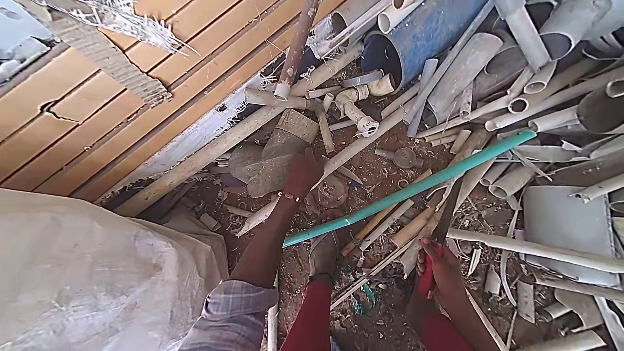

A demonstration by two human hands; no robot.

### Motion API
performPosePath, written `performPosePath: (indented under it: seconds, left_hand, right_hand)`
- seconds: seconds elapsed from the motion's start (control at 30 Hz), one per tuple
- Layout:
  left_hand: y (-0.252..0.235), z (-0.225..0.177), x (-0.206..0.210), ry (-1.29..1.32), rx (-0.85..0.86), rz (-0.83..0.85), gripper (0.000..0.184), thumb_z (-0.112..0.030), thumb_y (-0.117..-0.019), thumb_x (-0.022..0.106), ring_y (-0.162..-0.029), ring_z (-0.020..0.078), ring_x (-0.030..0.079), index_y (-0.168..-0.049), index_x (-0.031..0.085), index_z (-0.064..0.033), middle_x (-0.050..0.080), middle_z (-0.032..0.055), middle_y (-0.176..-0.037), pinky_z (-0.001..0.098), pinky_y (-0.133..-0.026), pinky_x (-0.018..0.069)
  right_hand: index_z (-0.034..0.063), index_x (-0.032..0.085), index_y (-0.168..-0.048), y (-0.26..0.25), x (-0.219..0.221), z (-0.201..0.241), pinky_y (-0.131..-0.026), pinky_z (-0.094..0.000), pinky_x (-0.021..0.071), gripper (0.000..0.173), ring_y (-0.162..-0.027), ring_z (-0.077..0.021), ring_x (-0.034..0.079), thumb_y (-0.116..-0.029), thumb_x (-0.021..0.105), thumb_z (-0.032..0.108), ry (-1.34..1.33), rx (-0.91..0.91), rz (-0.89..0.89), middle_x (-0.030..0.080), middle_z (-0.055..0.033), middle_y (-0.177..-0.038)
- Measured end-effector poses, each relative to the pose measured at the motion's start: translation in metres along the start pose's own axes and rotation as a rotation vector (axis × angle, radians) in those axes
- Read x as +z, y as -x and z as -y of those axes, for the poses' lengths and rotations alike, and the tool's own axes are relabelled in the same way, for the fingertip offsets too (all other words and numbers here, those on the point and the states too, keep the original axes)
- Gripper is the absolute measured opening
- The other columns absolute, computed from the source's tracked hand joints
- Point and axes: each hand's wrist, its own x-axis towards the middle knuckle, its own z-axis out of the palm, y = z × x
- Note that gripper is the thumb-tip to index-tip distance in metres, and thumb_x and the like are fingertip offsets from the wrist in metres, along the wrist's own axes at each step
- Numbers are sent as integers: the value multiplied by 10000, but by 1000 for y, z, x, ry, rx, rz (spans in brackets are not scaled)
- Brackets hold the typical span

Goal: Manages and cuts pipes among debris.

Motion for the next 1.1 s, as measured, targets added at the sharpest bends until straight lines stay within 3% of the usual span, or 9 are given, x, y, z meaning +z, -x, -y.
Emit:
performPosePath:
  seconds: [0.07,0.13,0.3,0.43,0.6,0.77,0.93,1.0,1.1]
  left_hand:
    - [-8,-28,-3,-27,24,-76,704,-599,-1027,473,-1074,516,642,-1402,534,-5,666,310,-1123,687,-837,496]
    - [-31,-46,-1,62,-33,9,822,-630,-1016,464,-1170,490,619,-1597,277,-80,637,293,-1262,674,-933,478]
    - [-47,-41,29,430,6,-22,762,-290,-1065,520,-1021,460,674,-1640,39,-155,665,291,-1114,614,-896,519]
    - [33,-30,12,782,160,-83,592,-186,-1015,572,-763,269,619,-1562,346,-202,637,178,-1108,460,-663,534]
    - [117,-1,28,1036,366,124,514,-320,-1008,599,-565,-6,502,-1418,525,-18,594,-94,-773,174,-539,464]
    - [141,14,59,826,417,137,581,-410,-973,665,-910,-12,657,-1428,579,-60,678,15,-1263,181,-800,561]
    - [140,14,63,346,454,82,561,-454,-982,631,-973,165,708,-1457,578,-160,717,88,-1200,368,-875,572]
    - [138,20,69,209,456,110,555,-403,-995,628,-838,303,718,-1481,541,-150,734,148,-1044,507,-781,578]
    - [133,34,76,215,410,235,554,-327,-1039,570,-1039,324,707,-1549,450,-148,697,162,-1230,530,-928,549]
  right_hand:
    - [17,583,-1023,0,-3,-1,-395,-224,472,175,-412,-90,512,-1084,507,163,14,-11,18,544,-7,-573]
    - [17,580,-1030,1,-3,-4,-389,-225,464,165,-407,-92,508,-1082,509,157,20,-16,16,540,-12,-568]
    - [20,600,-1018,-2,-8,-6,-411,-230,482,176,-419,-90,514,-1077,504,155,64,-86,36,549,-4,-577]
    - [65,617,-1066,13,-10,6,-429,-173,461,260,-450,-11,513,-1002,539,305,213,-345,44,537,87,-606]
    - [0,520,-1313,22,-7,22,-489,-217,487,605,-538,-9,520,-1043,488,540,362,-875,37,578,31,-722]
    - [244,460,-1341,35,-3,32,-599,-247,547,410,-658,-60,609,-1078,377,548,385,-1209,23,623,14,-856]
    - [-3,625,-1151,23,-1,29,-546,-464,536,413,-600,-300,642,-1076,424,350,1023,-793,337,616,-125,-728]
    - [19,627,-1087,15,-1,28,-495,-421,483,417,-518,-240,563,-1051,425,383,992,-727,310,530,-59,-609]
    - [1,641,-1154,4,-3,55,-495,-358,464,396,-501,-160,516,-1019,524,354,834,-731,199,534,-27,-609]
